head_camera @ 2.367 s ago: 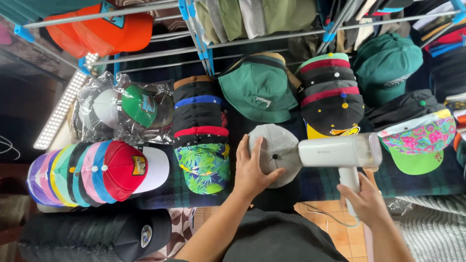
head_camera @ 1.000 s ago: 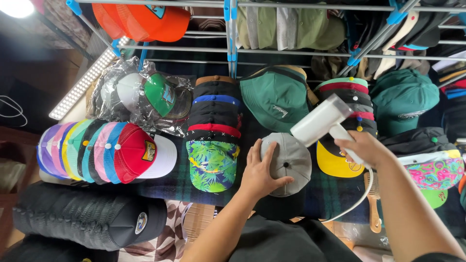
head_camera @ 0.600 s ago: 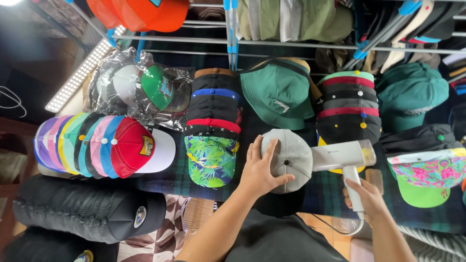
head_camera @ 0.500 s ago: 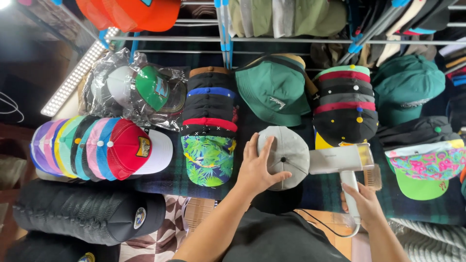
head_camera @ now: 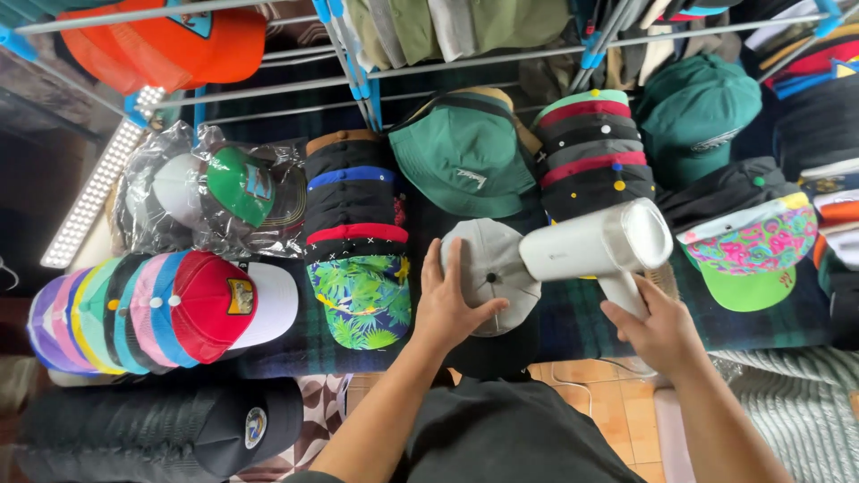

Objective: Cleaning and reshaping baseball caps using a brush, a handheld steamer, and a wooden hat mold.

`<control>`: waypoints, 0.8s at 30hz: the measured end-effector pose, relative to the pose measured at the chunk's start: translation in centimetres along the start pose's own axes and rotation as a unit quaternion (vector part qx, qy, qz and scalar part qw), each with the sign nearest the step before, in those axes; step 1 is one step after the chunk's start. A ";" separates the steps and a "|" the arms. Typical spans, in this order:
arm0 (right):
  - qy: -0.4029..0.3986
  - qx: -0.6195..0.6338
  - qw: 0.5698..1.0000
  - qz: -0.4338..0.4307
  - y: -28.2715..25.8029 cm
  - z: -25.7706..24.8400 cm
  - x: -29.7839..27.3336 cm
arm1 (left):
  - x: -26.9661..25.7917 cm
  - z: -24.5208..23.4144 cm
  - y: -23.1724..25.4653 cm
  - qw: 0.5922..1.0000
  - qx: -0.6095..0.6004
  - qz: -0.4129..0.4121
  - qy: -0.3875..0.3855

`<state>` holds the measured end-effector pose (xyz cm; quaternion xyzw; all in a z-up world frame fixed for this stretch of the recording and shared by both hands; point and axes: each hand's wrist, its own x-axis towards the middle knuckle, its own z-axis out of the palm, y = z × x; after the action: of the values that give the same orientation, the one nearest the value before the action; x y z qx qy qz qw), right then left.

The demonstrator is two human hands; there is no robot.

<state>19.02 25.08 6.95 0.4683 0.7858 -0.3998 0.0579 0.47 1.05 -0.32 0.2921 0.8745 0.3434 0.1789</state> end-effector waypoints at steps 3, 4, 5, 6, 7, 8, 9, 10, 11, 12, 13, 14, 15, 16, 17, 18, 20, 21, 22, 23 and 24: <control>-0.039 -0.027 0.998 -0.039 -3.2 -1.0 0.2 | -0.6 -0.7 0.4 0.998 -0.057 -0.032 0.017; -0.027 -0.086 0.991 -0.102 -3.5 -1.1 0.7 | -0.8 -1.0 0.4 0.995 -0.079 -0.054 -0.001; -0.014 -0.144 0.976 -0.164 -3.8 -1.0 1.2 | -1.0 -1.3 0.4 0.992 -0.101 -0.076 -0.019; -0.015 -0.147 0.975 -0.166 -5.7 -1.2 0.7 | -1.5 -1.8 0.6 0.991 -0.104 -0.077 -0.017; -0.019 -0.168 0.978 -0.119 -7.6 -1.2 0.3 | -2.0 -2.2 0.7 0.987 -0.127 -0.096 -0.037; -0.024 -0.189 0.979 -0.072 -9.5 -1.2 -0.2 | -2.7 -2.6 0.8 0.980 -0.151 -0.117 -0.056; -0.026 -0.194 0.978 -0.074 -10.4 -1.7 0.2 | -3.5 -2.9 1.0 0.979 -0.155 -0.121 -0.053; -0.060 -0.244 0.965 -0.080 -11.5 -2.4 0.8 | -4.1 -3.3 1.3 0.969 -0.196 -0.141 -0.058; -0.093 -0.292 0.948 -0.086 -12.6 -2.9 1.3 | -4.8 -3.7 1.5 0.956 -0.236 -0.161 -0.064; -0.095 -0.299 0.945 -0.092 -13.5 -2.8 1.5 | -5.1 -3.2 0.9 0.955 -0.242 -0.164 -0.057; -0.081 -0.342 0.927 -0.135 -14.5 -2.7 1.7 | -5.4 -2.8 0.3 0.955 -0.232 -0.166 -0.078; -0.068 -0.383 0.904 -0.178 -15.4 -2.6 1.8 | -5.9 -2.3 -0.3 0.955 -0.222 -0.170 -0.100; -0.071 -0.389 0.900 -0.183 -16.9 -2.2 1.2 | -6.3 -2.1 -0.5 0.953 -0.228 -0.174 -0.094; -0.089 -0.389 0.904 -0.151 -18.6 -1.9 0.6 | -6.5 -1.9 -0.8 0.951 -0.238 -0.172 -0.098; -0.106 -0.388 0.908 -0.119 -20.2 -1.4 0.0 | -6.8 -1.8 -1.1 0.949 -0.247 -0.169 -0.101; -0.109 -0.396 0.903 -0.123 -21.0 -1.4 0.2 | -6.9 -1.8 -1.3 0.947 -0.254 -0.174 -0.095; -0.167 -0.386 0.895 -0.147 -22.7 -1.2 0.5 | -7.4 -1.8 -1.8 0.945 -0.265 -0.160 -0.102; -0.172 -0.394 0.890 -0.152 -22.6 -0.1 1.0 | -7.7 -2.2 -1.7 0.943 -0.272 -0.168 -0.096; -0.133 -0.419 0.878 -0.190 -22.5 0.8 1.6 | -7.8 -2.8 -1.7 0.941 -0.272 -0.168 -0.112; -0.093 -0.441 0.863 -0.229 -22.4 1.7 2.2 | -7.9 -3.4 -1.6 0.939 -0.272 -0.168 -0.128; -0.092 -0.444 0.861 -0.230 -24.3 2.1 1.4 | -8.0 -3.6 -1.8 0.938 -0.276 -0.168 -0.126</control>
<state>-1.39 18.76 18.84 0.1599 0.9565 -0.0515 0.2386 4.01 -6.88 1.83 0.1214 0.7521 0.4961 0.4165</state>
